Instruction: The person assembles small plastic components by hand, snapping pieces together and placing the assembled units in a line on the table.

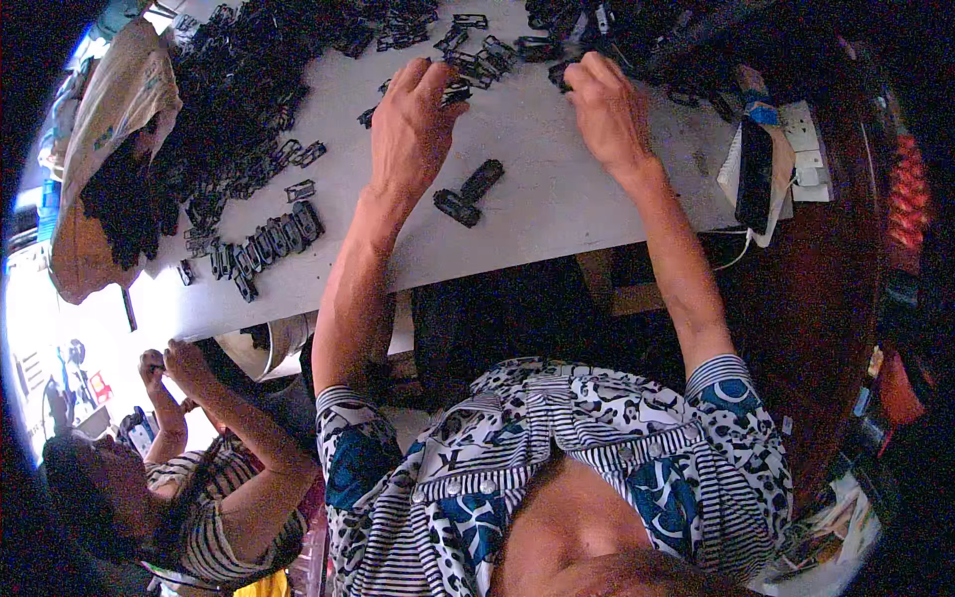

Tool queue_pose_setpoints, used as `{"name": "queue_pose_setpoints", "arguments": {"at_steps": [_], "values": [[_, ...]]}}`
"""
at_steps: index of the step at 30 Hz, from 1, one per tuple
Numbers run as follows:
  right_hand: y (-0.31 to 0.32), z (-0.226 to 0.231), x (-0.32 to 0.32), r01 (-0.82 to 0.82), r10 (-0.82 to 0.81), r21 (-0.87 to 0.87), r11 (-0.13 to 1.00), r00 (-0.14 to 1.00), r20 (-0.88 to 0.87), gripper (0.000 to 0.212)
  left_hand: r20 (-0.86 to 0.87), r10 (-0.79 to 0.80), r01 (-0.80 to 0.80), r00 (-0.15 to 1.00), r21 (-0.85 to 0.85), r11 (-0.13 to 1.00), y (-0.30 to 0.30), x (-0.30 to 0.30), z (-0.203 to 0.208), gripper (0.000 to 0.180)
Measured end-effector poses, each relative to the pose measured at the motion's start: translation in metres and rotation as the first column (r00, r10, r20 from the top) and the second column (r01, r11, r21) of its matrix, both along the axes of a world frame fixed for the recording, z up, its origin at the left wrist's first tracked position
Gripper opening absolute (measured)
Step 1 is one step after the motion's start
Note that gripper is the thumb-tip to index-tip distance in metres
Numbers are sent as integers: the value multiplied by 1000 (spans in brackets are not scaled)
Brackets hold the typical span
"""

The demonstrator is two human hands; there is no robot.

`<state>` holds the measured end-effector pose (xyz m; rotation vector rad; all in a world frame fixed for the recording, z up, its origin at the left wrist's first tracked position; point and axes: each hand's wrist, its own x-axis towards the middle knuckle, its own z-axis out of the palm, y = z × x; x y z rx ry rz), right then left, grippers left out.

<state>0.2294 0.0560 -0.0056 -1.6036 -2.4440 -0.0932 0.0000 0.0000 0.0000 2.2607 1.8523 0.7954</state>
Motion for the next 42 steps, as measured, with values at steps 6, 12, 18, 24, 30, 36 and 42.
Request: {"name": "queue_pose_setpoints", "arguments": {"at_steps": [6, 12, 18, 24, 30, 36, 42], "values": [[10, 9, 14, -279, 349, 237, 931, 869, -350, 22, 743, 14, 99, 670, -108, 989, 6, 5, -11, 37], [-4, 8, 16, -264, 71, -145, 954, 664, -744, 19, 762, -18, 281, 647, -216, 935, 7, 11, -15, 32], [-9, 0, 13, -495, -159, -366, 788, 411, -898, 22, 364, -92, 121, 927, -57, 991, 5, 13, -20, 37], [-20, 6, 8, -408, 365, -45, 912, 857, -364, 34, 262, -140, 150, 955, -17, 989, -4, 7, -18, 41], [-15, 26, 20, -433, 344, -132, 892, 837, -425, 28, 364, -87, 139, 927, -119, 983, -9, -3, -16, 43], [5, 19, 16, -730, 703, -51, 682, 673, -228, 33, 395, -128, 167, 910, -66, 984, -5, 1, -23, 36], [5, 13, 20, -704, 666, -121, 700, 705, -246, 30, 349, -142, 159, 926, -20, 987, -6, 4, -23, 36]]}}
